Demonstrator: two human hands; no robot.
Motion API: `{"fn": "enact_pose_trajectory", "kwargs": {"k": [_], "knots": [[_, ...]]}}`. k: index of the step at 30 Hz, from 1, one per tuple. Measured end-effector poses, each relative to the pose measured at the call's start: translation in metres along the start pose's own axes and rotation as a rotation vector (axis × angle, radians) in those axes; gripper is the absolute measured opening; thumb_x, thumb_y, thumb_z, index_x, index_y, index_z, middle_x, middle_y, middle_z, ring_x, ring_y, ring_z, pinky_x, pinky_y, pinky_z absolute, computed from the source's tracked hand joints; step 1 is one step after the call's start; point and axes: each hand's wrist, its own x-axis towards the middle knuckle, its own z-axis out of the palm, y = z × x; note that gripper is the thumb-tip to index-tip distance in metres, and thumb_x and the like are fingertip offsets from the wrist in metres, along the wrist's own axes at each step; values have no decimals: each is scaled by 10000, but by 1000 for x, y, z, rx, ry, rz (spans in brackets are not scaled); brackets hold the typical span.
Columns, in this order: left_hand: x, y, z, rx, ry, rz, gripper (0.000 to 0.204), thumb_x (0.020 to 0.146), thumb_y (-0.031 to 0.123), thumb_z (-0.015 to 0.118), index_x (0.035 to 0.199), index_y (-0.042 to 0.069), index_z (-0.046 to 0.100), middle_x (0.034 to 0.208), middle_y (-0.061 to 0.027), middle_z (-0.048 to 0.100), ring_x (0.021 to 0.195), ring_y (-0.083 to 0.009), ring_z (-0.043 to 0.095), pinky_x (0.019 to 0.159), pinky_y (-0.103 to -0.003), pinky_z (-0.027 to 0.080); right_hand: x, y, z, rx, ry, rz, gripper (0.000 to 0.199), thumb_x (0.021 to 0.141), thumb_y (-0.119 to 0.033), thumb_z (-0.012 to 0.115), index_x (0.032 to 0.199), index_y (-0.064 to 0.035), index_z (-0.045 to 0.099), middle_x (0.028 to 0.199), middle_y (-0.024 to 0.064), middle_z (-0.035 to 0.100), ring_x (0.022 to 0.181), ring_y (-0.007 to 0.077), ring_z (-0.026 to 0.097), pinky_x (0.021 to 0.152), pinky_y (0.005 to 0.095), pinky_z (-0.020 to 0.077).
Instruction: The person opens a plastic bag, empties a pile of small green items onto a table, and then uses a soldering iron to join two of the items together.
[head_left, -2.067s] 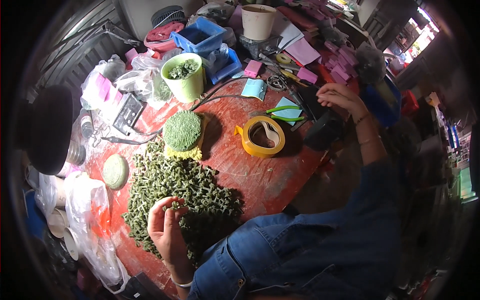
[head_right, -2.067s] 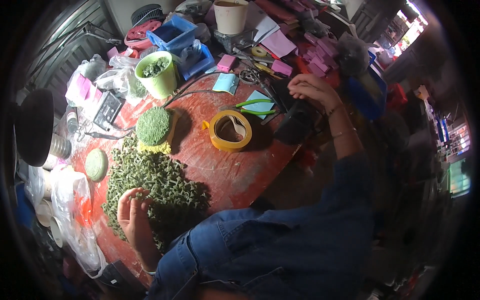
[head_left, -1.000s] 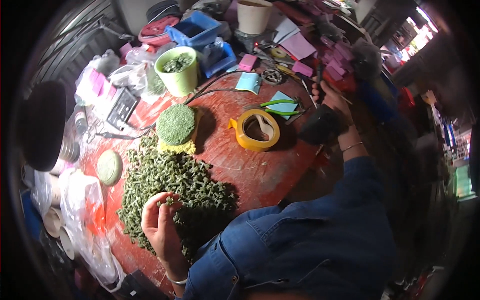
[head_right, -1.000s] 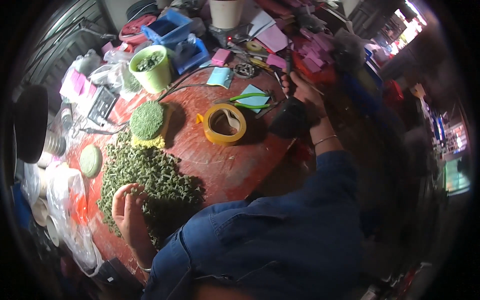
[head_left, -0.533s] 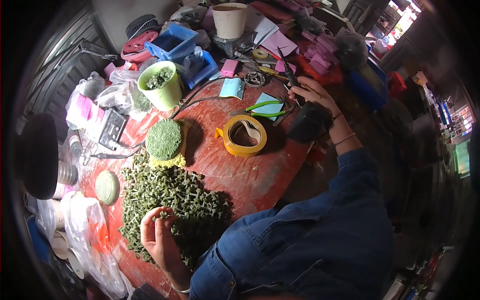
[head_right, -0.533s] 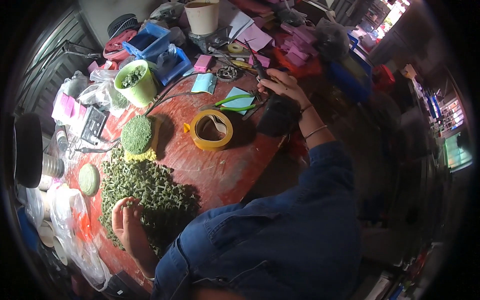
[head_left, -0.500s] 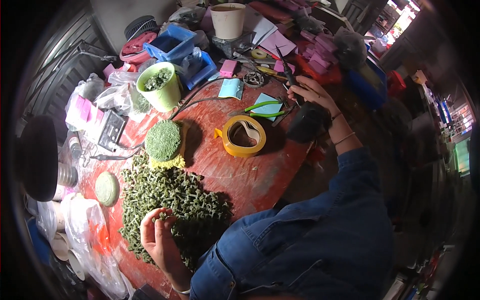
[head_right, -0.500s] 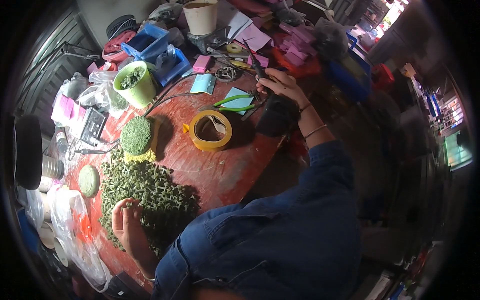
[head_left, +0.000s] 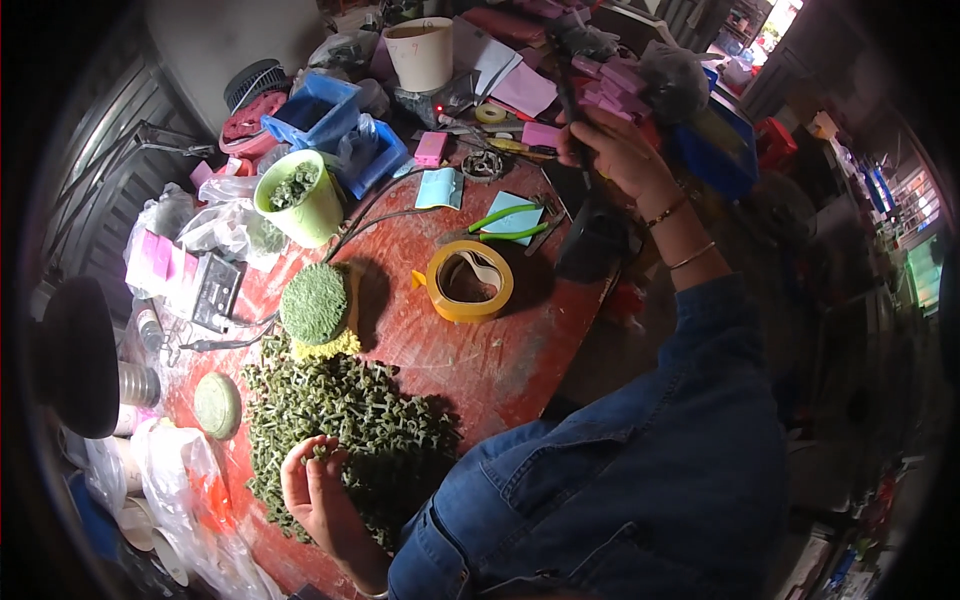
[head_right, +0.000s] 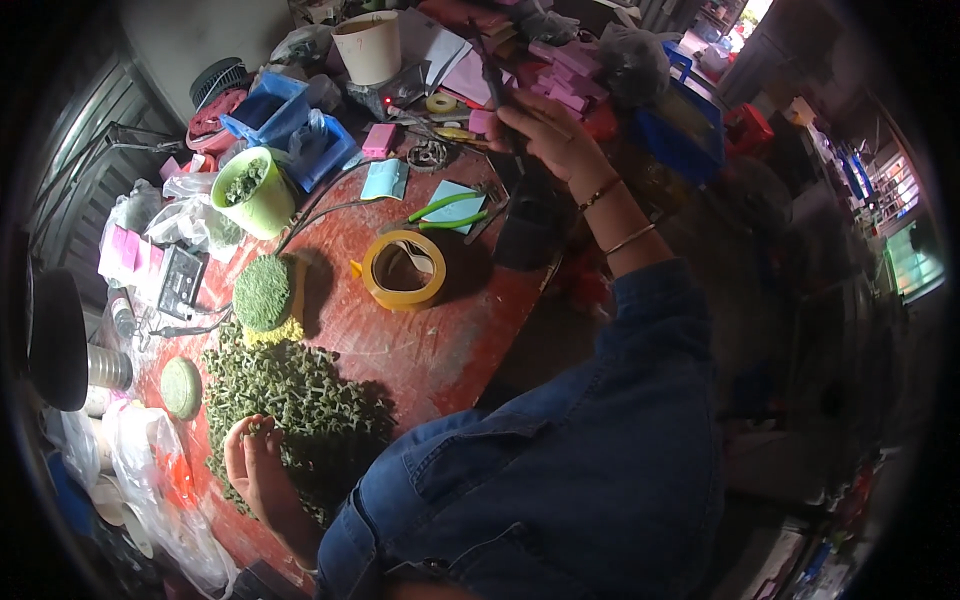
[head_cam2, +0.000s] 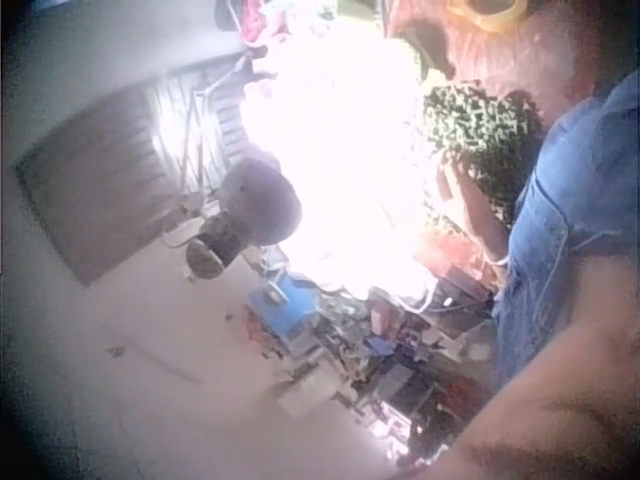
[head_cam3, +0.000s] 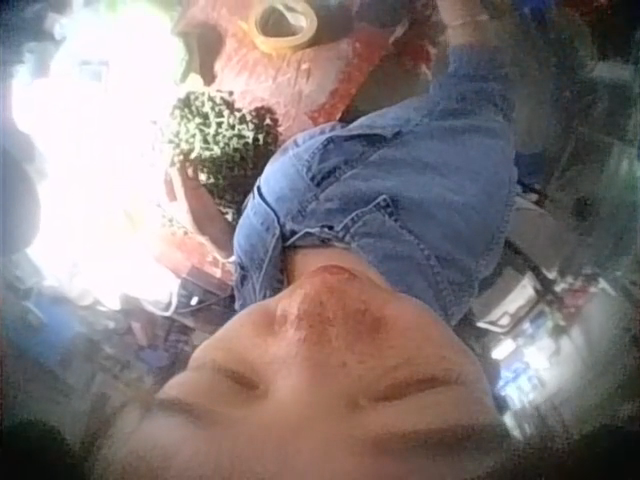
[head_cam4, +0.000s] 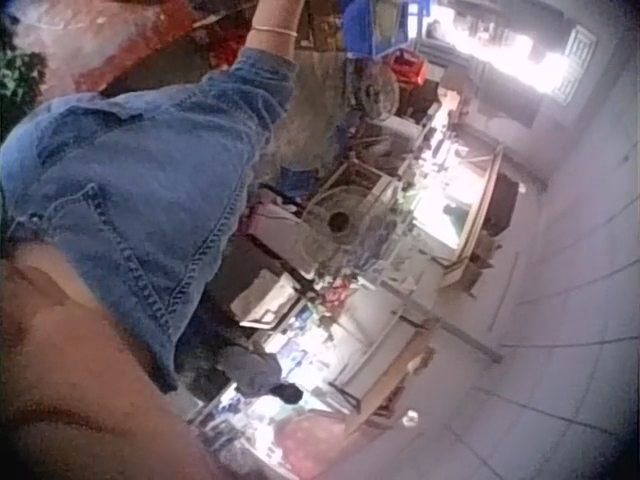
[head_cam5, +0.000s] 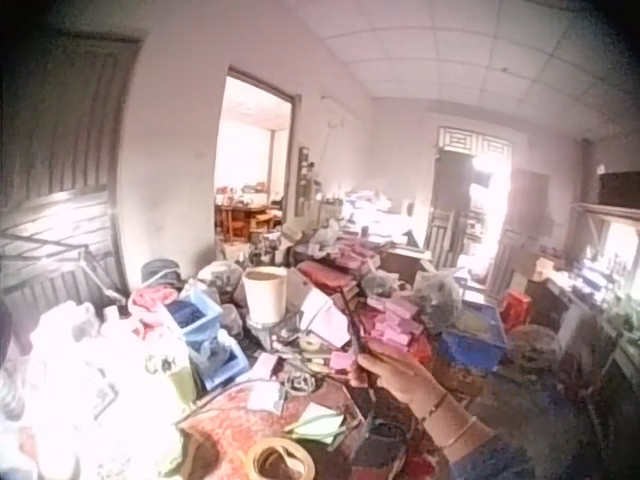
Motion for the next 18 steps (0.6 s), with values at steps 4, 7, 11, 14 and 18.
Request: {"fn": "enact_pose_trajectory", "kwargs": {"k": [4, 7, 11, 14, 18], "knots": [[0, 0, -1, -36, -29, 32, 221, 1035, 89, 552, 1207, -31, 621, 1146, -137, 660, 1029, -230, 671, 886, -344, 568, -3, -26, -12, -156, 171, -298, 236, 1046, -163, 578, 1199, -7, 666, 973, 66, 692, 884, 160, 656, 823, 325, 545], [0, -2, -1, -19, -28, 29, 226, 1035, 97, 558, 1211, -30, 621, 1146, -138, 662, 1025, -230, 673, 885, -342, 569, -4, -47, -27, -127, 200, -515, 263, 1047, -159, 590, 1249, 5, 624, 1040, 91, 680, 914, 167, 654, 837, 331, 550], [0, -4, -3, 23, -1, 0, 227, 1035, 94, 556, 1214, -30, 620, 1149, -139, 663, 1031, -233, 674, 884, -342, 570, 2, -89, -30, 32, 364, -655, 327, 1004, -163, 652, 1318, -74, 634, 1078, 90, 685, 948, 179, 672, 825, 357, 583], [1, -4, -3, -1, -15, 1, 225, 1037, 91, 555, 1216, -29, 619, 1152, -139, 663, 1038, -235, 675, 883, -342, 571, 6, -138, -19, -174, 322, -872, 368, 1034, -294, 640, 1296, -37, 611, 1032, 48, 656, 922, 145, 606, 854, 337, 510], [2, -4, -3, -34, -42, 24, 225, 1040, 88, 553, 1221, -28, 615, 1159, -141, 664, 1044, -238, 675, 882, -342, 571, 1, -207, 5, -317, 300, -1288, 267, 1053, -251, 614, 1169, -13, 646, 995, 47, 657, 898, 140, 611, 809, 307, 510]]}}
